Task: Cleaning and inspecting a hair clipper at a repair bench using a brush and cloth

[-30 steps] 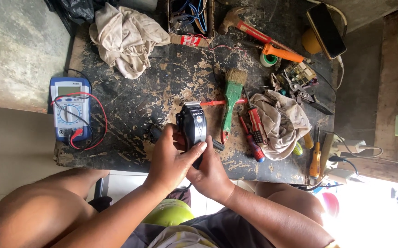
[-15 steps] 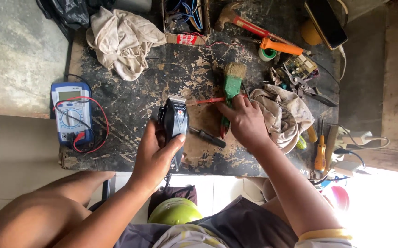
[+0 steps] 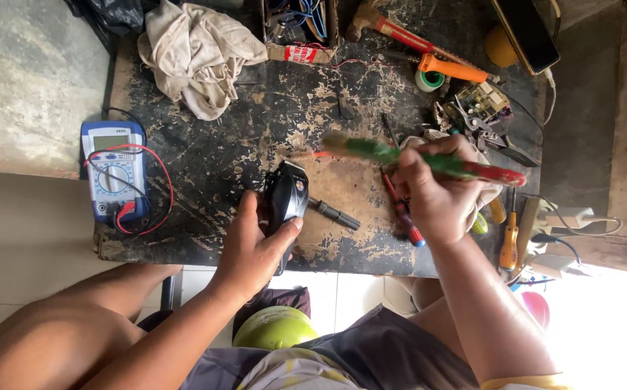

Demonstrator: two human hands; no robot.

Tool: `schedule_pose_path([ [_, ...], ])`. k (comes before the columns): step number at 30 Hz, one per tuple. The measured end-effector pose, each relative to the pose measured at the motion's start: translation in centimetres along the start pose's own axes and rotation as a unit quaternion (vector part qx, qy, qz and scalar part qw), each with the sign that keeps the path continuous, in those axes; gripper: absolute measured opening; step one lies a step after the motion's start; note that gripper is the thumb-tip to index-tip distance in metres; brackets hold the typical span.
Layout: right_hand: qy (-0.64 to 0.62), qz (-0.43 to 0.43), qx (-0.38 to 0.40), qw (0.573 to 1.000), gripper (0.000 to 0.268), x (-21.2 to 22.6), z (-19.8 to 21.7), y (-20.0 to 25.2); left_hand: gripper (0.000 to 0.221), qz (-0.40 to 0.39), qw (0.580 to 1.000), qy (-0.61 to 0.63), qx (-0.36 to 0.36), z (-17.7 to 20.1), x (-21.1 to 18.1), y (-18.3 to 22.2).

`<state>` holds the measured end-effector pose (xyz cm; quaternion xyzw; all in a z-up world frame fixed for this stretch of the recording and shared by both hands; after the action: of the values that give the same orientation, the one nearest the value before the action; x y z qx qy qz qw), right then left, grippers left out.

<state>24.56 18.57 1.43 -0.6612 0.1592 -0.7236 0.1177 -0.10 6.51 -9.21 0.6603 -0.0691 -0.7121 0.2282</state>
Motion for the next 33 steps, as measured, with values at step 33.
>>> schedule_pose_path([
  [33,0.062,0.056,0.086,0.993,0.007,3.3,-4.0,-0.9,0.039,0.001,0.997,-0.024,0.072,-0.9,-1.4,2.2],
])
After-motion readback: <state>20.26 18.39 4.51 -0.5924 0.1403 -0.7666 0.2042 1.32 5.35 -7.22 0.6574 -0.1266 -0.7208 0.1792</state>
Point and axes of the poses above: each hand's wrist, its own y-axis away from the middle knuckle, its own z-axis out of the back of the hand, x = y × z, the point moved 9 cm from there along -y, towards the middle knuckle, and after that the axes turned 6 degrees about -x, right-handed, at the moved point
